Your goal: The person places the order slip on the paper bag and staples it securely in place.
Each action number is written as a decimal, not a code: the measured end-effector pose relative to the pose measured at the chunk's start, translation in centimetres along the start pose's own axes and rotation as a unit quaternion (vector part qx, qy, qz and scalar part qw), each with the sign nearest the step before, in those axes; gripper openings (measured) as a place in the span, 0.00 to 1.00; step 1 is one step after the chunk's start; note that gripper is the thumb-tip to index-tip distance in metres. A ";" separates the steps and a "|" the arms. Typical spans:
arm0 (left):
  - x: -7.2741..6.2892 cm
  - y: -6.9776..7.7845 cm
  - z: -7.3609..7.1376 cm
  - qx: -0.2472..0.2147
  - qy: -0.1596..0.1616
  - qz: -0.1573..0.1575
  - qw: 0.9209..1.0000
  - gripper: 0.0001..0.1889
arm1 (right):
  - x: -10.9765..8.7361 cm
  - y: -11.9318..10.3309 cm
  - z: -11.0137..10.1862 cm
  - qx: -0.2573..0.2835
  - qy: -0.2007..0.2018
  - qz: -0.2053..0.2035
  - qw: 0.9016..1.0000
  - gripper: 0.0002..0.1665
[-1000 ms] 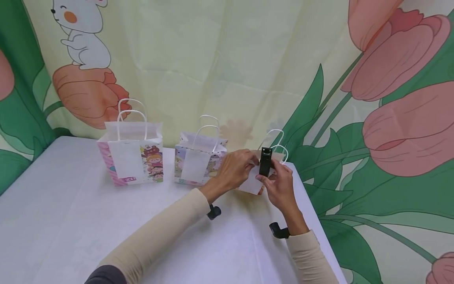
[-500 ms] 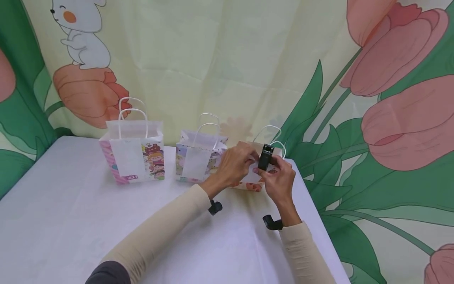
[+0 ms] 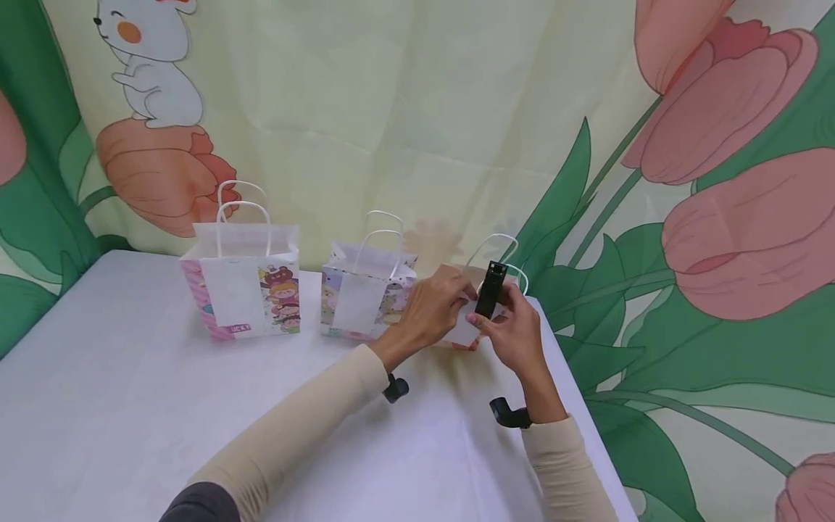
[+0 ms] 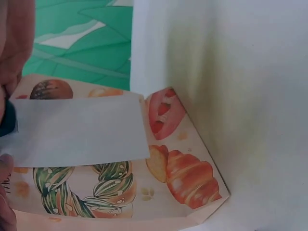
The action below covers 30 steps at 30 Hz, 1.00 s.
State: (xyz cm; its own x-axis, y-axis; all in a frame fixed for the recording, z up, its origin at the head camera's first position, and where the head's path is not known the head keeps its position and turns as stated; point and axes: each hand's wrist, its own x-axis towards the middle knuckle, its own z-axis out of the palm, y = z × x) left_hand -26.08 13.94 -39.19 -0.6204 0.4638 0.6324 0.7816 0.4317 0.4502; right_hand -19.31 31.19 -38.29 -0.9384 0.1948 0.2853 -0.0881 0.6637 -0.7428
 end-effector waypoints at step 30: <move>0.0 -0.2 0.2 -0.001 0.012 -0.025 1.000 0.06 | -2.3 1.2 -3.2 0.100 0.070 -0.063 0.991 0.36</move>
State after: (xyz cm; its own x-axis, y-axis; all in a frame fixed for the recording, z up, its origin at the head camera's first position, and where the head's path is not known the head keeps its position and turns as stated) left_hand -26.24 14.02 -39.37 -0.6573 0.4222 0.6243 0.7495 0.4532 0.4826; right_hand -16.15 33.84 -37.85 -0.8616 0.2271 0.4540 -0.2790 0.5354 -0.7972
